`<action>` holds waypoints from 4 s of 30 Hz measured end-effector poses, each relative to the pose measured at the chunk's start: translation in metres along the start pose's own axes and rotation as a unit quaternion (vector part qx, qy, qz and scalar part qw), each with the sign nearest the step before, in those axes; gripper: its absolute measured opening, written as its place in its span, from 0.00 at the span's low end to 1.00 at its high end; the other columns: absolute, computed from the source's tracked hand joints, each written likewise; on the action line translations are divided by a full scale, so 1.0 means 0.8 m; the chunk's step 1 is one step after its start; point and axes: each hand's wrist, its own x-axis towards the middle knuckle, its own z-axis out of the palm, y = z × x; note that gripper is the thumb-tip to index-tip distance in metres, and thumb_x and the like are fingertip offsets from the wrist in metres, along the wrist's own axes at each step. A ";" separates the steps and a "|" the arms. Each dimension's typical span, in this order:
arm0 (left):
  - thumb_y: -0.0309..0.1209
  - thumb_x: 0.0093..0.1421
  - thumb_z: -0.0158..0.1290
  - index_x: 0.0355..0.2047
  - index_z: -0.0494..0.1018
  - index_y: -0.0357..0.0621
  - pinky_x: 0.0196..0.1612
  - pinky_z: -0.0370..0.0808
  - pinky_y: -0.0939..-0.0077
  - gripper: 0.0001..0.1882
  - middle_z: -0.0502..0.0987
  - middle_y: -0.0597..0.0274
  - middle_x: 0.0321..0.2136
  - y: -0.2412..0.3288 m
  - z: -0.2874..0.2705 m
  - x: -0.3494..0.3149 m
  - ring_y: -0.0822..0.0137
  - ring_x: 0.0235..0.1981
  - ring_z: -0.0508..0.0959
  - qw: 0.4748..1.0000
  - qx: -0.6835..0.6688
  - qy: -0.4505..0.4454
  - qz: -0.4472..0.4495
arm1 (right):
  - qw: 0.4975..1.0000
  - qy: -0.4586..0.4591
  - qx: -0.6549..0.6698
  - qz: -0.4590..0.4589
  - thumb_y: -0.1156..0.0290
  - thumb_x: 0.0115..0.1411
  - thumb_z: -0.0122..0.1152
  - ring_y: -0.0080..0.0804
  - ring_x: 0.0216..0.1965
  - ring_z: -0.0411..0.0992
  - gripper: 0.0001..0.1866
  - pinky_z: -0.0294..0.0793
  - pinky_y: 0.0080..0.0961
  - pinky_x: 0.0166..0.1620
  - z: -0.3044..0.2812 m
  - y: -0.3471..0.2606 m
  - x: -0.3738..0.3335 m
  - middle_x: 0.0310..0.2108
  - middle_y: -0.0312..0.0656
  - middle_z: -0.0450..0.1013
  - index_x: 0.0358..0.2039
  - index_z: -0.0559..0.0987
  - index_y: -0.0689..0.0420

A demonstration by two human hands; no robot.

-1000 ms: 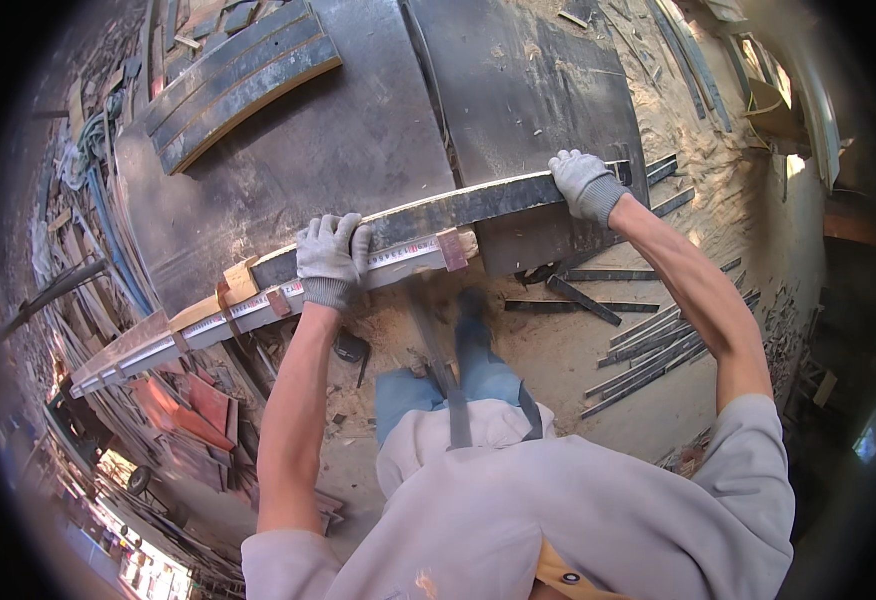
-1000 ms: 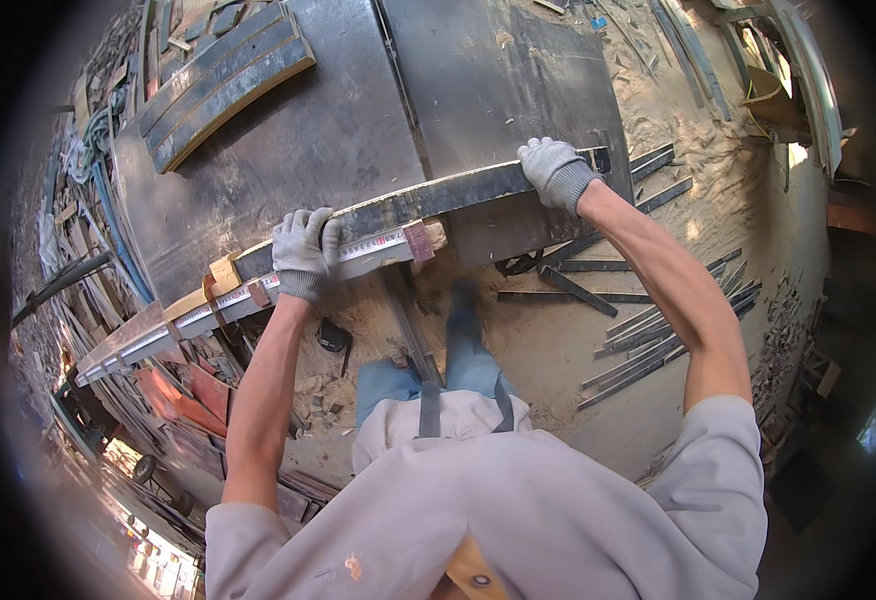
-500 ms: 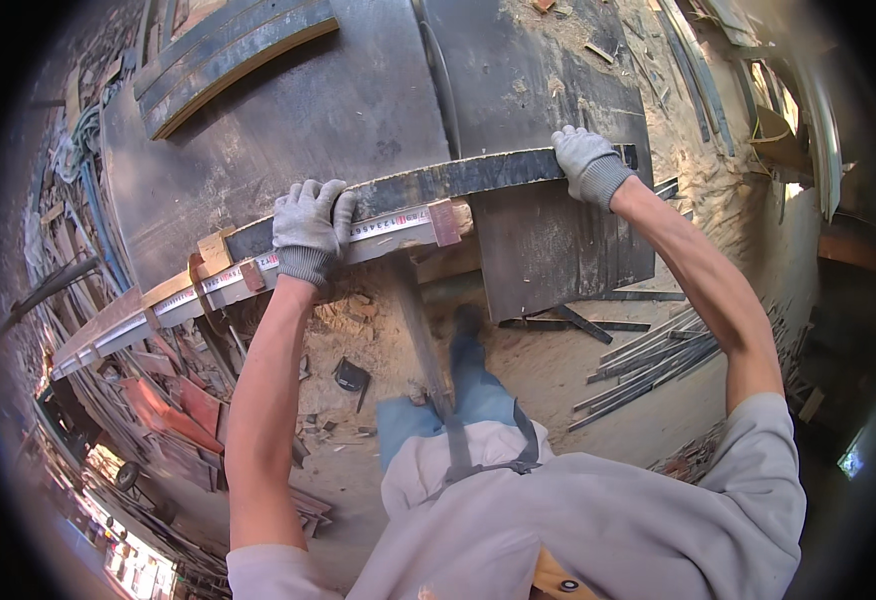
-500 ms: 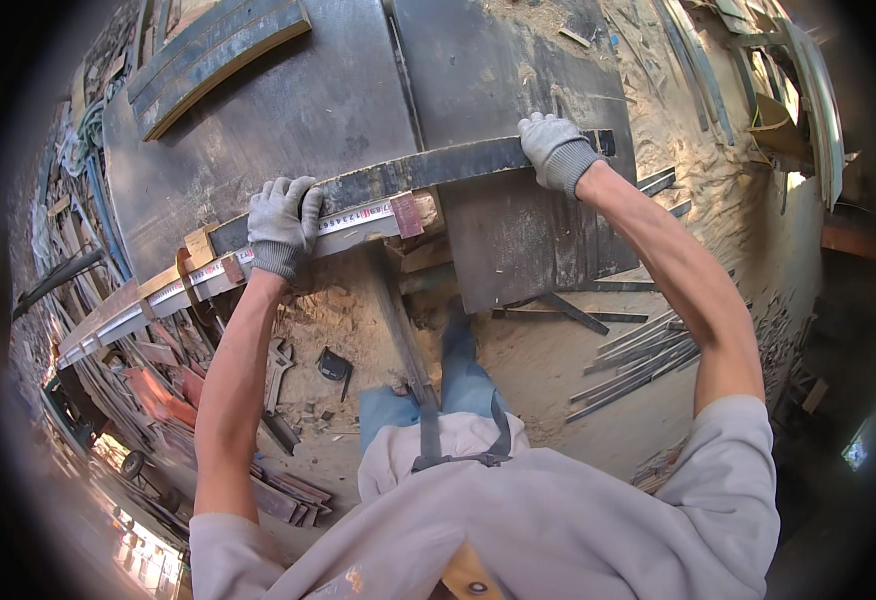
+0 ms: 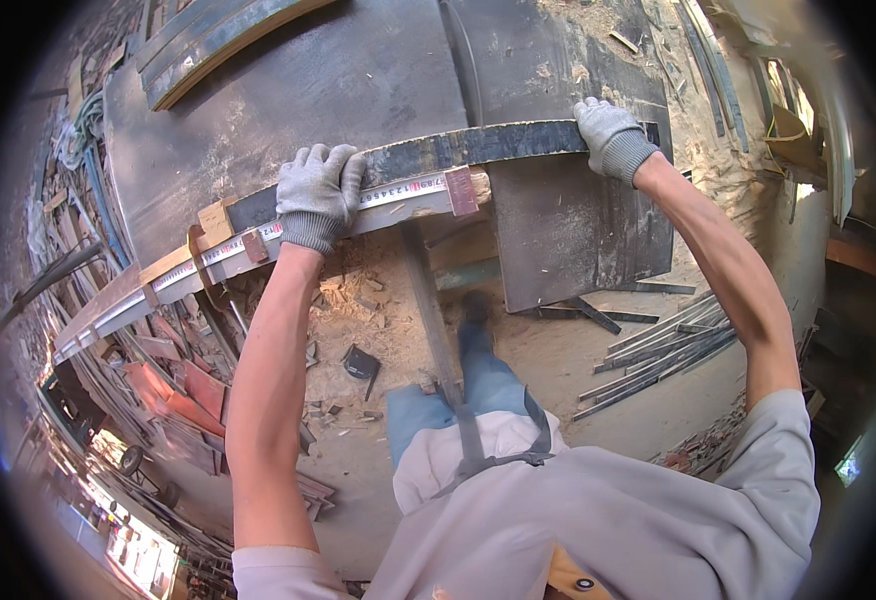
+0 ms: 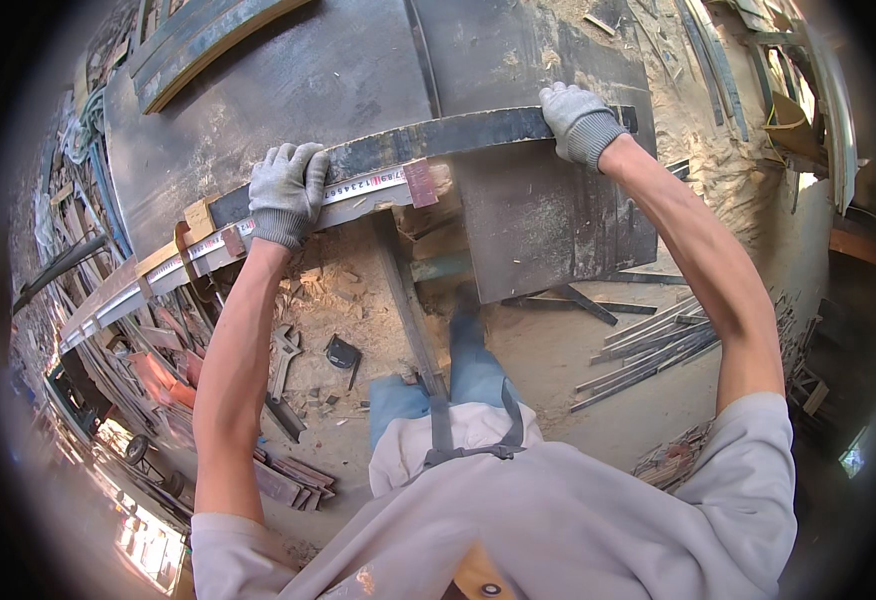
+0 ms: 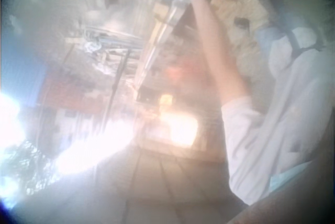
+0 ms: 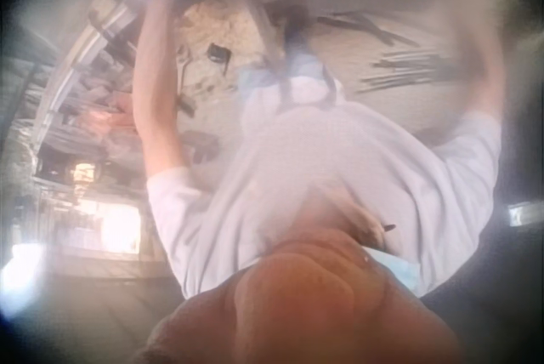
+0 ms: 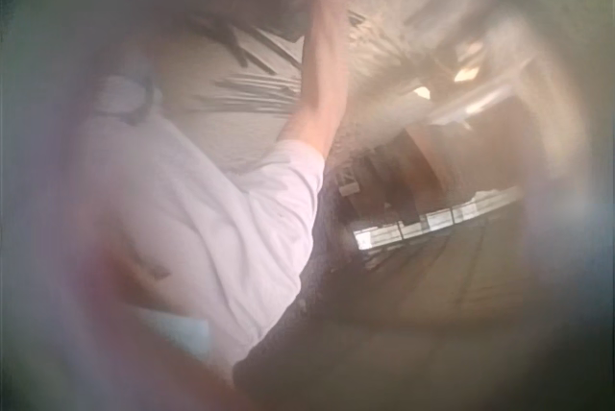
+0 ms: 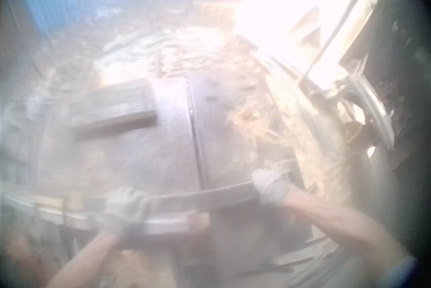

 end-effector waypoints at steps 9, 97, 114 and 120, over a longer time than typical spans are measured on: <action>0.46 0.73 0.55 0.42 0.83 0.55 0.49 0.76 0.53 0.13 0.82 0.58 0.38 -0.013 0.003 0.017 0.51 0.44 0.81 0.999 0.003 0.030 0.009 | 1.000 0.017 -0.003 0.004 0.79 0.49 0.72 0.54 0.53 0.80 0.24 0.82 0.43 0.55 -0.014 -0.004 0.010 0.49 0.58 0.78 0.49 0.77 0.64; 0.18 0.70 0.49 0.63 0.78 0.39 0.64 0.74 0.75 0.23 0.84 0.59 0.56 0.314 0.015 -0.674 0.69 0.57 0.80 0.761 -0.482 -0.385 -0.200 | 0.990 0.033 0.079 -0.110 0.70 0.63 0.62 0.41 0.45 0.80 0.08 0.82 0.40 0.44 0.339 -0.417 -0.652 0.41 0.44 0.79 0.41 0.83 0.53; 0.13 0.64 0.45 0.66 0.75 0.38 0.70 0.72 0.70 0.30 0.83 0.55 0.58 0.285 -0.011 -0.735 0.64 0.61 0.80 0.770 -0.535 -0.247 -0.244 | 0.986 0.046 0.054 -0.150 0.70 0.63 0.59 0.41 0.43 0.80 0.08 0.81 0.39 0.42 0.323 -0.448 -0.654 0.40 0.45 0.78 0.42 0.81 0.54; 0.14 0.64 0.47 0.66 0.74 0.36 0.70 0.72 0.71 0.30 0.82 0.54 0.60 0.268 -0.021 -0.755 0.64 0.62 0.80 0.756 -0.563 -0.141 -0.302 | 0.986 0.044 0.054 -0.151 0.70 0.63 0.60 0.42 0.44 0.80 0.08 0.81 0.39 0.43 0.324 -0.453 -0.654 0.40 0.45 0.78 0.42 0.81 0.54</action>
